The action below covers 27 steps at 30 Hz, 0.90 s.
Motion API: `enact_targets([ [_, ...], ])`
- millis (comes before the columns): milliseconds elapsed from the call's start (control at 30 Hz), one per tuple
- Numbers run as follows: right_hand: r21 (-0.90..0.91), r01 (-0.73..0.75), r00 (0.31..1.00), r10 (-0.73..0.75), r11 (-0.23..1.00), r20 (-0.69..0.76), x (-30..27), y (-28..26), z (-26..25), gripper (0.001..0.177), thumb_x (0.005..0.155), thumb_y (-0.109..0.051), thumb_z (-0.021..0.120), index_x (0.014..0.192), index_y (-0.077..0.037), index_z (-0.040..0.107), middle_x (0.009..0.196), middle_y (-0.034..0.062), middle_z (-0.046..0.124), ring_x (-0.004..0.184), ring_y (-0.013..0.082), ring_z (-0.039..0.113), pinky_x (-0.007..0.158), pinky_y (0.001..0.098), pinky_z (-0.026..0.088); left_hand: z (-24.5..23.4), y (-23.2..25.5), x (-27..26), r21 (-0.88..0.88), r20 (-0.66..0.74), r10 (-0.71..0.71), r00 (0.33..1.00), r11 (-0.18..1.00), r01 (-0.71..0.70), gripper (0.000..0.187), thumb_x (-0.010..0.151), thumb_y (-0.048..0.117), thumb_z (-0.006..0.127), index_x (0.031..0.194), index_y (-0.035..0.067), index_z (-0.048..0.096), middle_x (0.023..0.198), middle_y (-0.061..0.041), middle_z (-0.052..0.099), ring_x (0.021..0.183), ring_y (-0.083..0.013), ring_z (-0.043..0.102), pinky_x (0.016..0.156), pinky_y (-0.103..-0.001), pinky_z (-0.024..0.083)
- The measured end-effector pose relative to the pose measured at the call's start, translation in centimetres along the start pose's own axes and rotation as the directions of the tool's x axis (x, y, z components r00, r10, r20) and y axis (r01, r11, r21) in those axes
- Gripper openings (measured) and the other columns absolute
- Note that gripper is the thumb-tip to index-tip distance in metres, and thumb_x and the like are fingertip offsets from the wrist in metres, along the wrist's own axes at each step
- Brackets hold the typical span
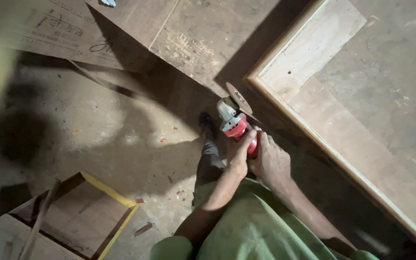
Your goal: The person uses a handheld angle grinder with a sanding disc to smooth the edges and surfaces of a wooden frame. They move the tool along the frame's perimeter, then walk to another area and lift a wooden panel.
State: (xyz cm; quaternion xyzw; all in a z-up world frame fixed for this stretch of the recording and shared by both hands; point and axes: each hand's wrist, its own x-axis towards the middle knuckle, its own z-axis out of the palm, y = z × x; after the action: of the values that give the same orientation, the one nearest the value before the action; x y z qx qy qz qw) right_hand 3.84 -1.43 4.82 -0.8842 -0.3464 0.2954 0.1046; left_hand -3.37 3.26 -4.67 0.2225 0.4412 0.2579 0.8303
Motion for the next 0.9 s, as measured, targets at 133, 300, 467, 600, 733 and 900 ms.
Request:
enact_targets([
  [133, -0.036, -0.048, 0.998, 0.049, 0.998, 0.031, -0.1, 0.7, 0.6, 0.055, 0.083, -0.031, 0.075, 0.128, -0.008, 0.052, 0.116, 0.0176, 0.071, 0.101, 0.0374, 0.071, 0.077, 0.0499, 0.057, -0.1, -0.3, 0.3, -0.046, -0.025, -0.051, 0.998, 0.998, 0.05, 0.034, 0.085, 0.007, 0.076, 0.115, 0.003, 0.06, 0.107, -0.009, 0.072, 0.104, -0.0207, 0.07, 0.098, -0.038, 0.054],
  [300, 0.174, 0.082, 0.987, -0.104, 0.981, 0.12, 0.6, 2.4, 0.6, 0.084, 0.069, -0.026, 0.078, 0.14, -0.004, 0.04, 0.108, 0.0249, 0.069, 0.095, 0.0445, 0.069, 0.076, 0.0529, 0.055, -0.6, -0.1, 0.4, -0.151, 0.173, 0.078, 0.982, 0.987, -0.052, 0.03, 0.093, 0.008, 0.074, 0.115, -0.002, 0.057, 0.11, -0.013, 0.068, 0.112, -0.0259, 0.07, 0.105, -0.042, 0.054],
  [467, 0.055, -0.053, 0.993, 0.047, 0.997, 0.104, 0.8, 1.5, 1.8, 0.084, 0.066, -0.027, 0.079, 0.138, -0.006, 0.041, 0.103, 0.0255, 0.07, 0.092, 0.0447, 0.069, 0.076, 0.0532, 0.055, -0.9, 0.2, 1.6, -0.153, 0.168, -0.041, 0.985, 0.986, 0.067, 0.044, 0.086, 0.013, 0.07, 0.126, 0.005, 0.056, 0.108, -0.008, 0.07, 0.105, -0.0246, 0.071, 0.099, -0.039, 0.053],
  [600, -0.006, -0.108, 0.994, 0.109, 0.994, 0.03, 1.2, 0.1, 2.9, 0.072, 0.076, -0.027, 0.075, 0.137, -0.006, 0.043, 0.109, 0.0248, 0.07, 0.087, 0.0454, 0.07, 0.072, 0.0552, 0.056, -1.4, -0.3, 3.4, -0.1, 0.174, -0.07, 0.982, 0.991, 0.088, 0.036, 0.09, 0.015, 0.071, 0.117, -0.004, 0.057, 0.104, -0.014, 0.075, 0.103, -0.0259, 0.072, 0.097, -0.04, 0.055],
  [733, -0.048, -0.163, 0.985, 0.165, 0.985, 0.043, 1.5, -0.5, 3.3, 0.071, 0.079, -0.034, 0.076, 0.136, -0.005, 0.044, 0.111, 0.0243, 0.07, 0.087, 0.0444, 0.071, 0.074, 0.0548, 0.057, -2.2, -0.7, 4.5, -0.093, 0.23, -0.023, 0.973, 0.995, 0.046, 0.033, 0.09, 0.014, 0.073, 0.114, -0.004, 0.059, 0.099, -0.013, 0.073, 0.102, -0.026, 0.073, 0.099, -0.04, 0.056],
  [900, 0.032, -0.004, 0.992, 0.008, 0.999, -0.122, 1.6, -0.7, 4.0, 0.093, 0.073, -0.034, 0.081, 0.146, 0.001, 0.035, 0.123, 0.0311, 0.064, 0.096, 0.0461, 0.069, 0.075, 0.0531, 0.057, -2.7, -0.3, 5.0, -0.095, 0.308, -0.012, 0.951, 0.995, 0.044, 0.024, 0.091, 0.015, 0.074, 0.104, -0.003, 0.065, 0.096, -0.011, 0.072, 0.098, -0.0242, 0.072, 0.097, -0.041, 0.057],
])
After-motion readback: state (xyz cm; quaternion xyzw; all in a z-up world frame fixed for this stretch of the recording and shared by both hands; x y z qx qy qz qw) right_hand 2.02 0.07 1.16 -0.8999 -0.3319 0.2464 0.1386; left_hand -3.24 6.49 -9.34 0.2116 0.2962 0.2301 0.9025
